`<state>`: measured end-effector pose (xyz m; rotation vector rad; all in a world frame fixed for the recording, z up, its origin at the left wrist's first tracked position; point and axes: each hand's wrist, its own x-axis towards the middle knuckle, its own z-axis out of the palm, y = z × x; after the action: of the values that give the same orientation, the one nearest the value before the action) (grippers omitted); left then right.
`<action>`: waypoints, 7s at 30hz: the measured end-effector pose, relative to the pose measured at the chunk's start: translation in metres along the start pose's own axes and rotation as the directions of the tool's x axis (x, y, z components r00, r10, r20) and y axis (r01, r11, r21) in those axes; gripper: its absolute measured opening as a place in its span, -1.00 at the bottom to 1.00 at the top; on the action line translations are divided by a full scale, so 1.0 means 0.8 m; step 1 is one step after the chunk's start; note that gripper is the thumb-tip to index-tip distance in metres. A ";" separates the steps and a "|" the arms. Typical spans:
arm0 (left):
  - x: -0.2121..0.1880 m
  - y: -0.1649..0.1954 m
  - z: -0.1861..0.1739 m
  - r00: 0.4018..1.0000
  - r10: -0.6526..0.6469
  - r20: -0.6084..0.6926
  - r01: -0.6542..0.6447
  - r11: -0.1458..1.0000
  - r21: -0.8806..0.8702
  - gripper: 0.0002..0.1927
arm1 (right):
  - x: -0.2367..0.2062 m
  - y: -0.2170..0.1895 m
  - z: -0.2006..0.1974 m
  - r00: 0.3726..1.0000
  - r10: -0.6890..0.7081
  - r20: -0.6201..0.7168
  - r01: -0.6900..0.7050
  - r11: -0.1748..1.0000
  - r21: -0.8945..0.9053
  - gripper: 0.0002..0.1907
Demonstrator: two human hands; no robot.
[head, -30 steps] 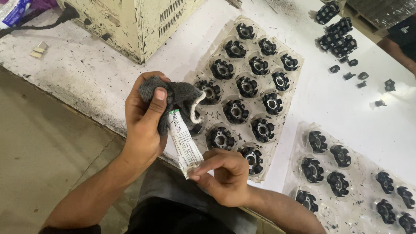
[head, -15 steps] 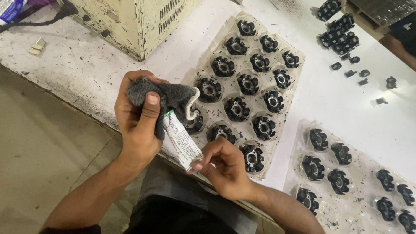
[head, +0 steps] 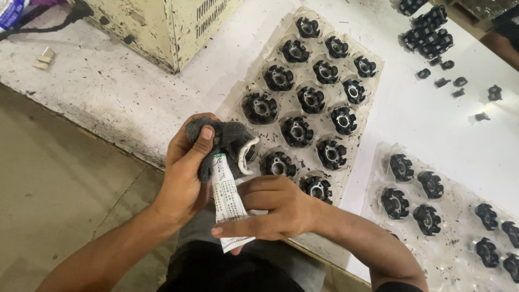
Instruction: The person picks black rotor-like components one at a time from a plastic tray and squeezes adhesive from a small tube onto each part, then places the treated part into an adjacent tray. They occasionally wipe the tube with a cloth and continue treating parts across the trays.
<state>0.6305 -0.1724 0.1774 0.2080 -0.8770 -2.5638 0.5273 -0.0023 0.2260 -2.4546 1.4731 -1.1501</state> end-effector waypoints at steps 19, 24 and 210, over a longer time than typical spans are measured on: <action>-0.009 -0.032 -0.022 0.716 0.612 0.337 -0.676 0.485 0.555 -0.56 | -0.052 0.002 0.082 0.310 0.932 -0.189 -0.256 0.273 0.928 -0.63; -0.002 -0.042 -0.024 0.773 0.566 0.287 -0.601 0.508 0.617 -0.59 | -0.069 0.007 0.092 0.419 0.675 -0.607 -0.426 0.737 0.525 -0.66; 0.066 -0.186 0.116 0.982 -0.110 0.151 0.165 0.887 -0.431 -0.55 | -0.222 -0.034 0.005 0.335 0.127 -0.933 -0.651 0.747 -0.132 -0.75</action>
<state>0.5075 -0.0383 0.1593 -0.0266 -0.3020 -2.8520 0.5023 0.1497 0.1338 -1.2657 2.7506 -2.3308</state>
